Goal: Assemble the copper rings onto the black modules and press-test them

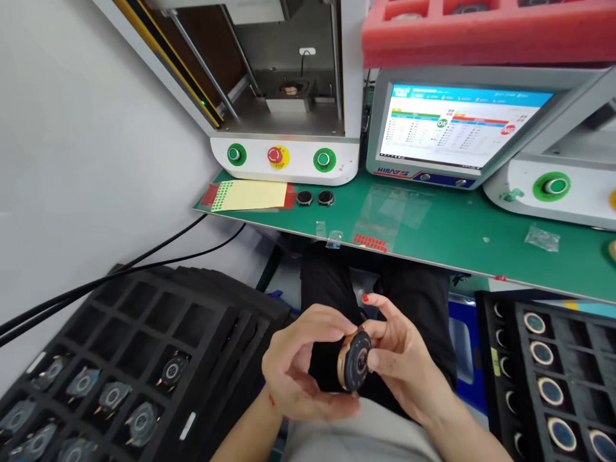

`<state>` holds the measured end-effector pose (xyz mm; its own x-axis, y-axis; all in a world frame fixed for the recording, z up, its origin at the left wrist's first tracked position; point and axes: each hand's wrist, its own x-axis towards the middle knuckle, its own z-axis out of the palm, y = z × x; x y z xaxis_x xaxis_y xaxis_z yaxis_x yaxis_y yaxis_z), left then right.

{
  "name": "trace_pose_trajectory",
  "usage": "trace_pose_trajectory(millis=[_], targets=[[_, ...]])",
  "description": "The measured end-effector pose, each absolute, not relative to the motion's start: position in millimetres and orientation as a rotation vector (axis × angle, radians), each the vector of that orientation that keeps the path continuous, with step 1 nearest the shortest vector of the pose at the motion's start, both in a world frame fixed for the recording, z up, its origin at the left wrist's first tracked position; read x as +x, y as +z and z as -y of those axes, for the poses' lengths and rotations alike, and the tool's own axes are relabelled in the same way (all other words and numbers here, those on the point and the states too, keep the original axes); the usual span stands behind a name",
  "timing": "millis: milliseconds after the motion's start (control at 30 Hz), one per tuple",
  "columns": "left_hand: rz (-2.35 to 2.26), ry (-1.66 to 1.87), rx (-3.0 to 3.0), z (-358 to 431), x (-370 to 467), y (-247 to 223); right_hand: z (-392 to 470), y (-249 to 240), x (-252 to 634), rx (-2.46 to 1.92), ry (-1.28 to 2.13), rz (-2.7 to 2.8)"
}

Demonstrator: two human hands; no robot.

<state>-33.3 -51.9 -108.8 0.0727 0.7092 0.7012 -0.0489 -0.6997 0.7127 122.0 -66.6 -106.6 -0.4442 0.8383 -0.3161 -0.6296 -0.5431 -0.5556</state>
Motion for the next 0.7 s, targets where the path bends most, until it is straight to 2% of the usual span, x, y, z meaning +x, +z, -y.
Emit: trace_pose_trajectory(millis=[267,633,700], targets=[[-0.700,1.643,1.751,46.3,-28.2,-112.4,70.4,-96.4,115.4,-0.757,2.028,0.369],[-0.652,1.718,1.724,44.3,-21.1,-109.1,75.2,-107.4,116.0,-0.690,1.985,0.567],[-0.718,1.659,1.680,45.4,-25.2,-108.7,67.7,-104.8,122.9,-0.748,1.887,0.647]])
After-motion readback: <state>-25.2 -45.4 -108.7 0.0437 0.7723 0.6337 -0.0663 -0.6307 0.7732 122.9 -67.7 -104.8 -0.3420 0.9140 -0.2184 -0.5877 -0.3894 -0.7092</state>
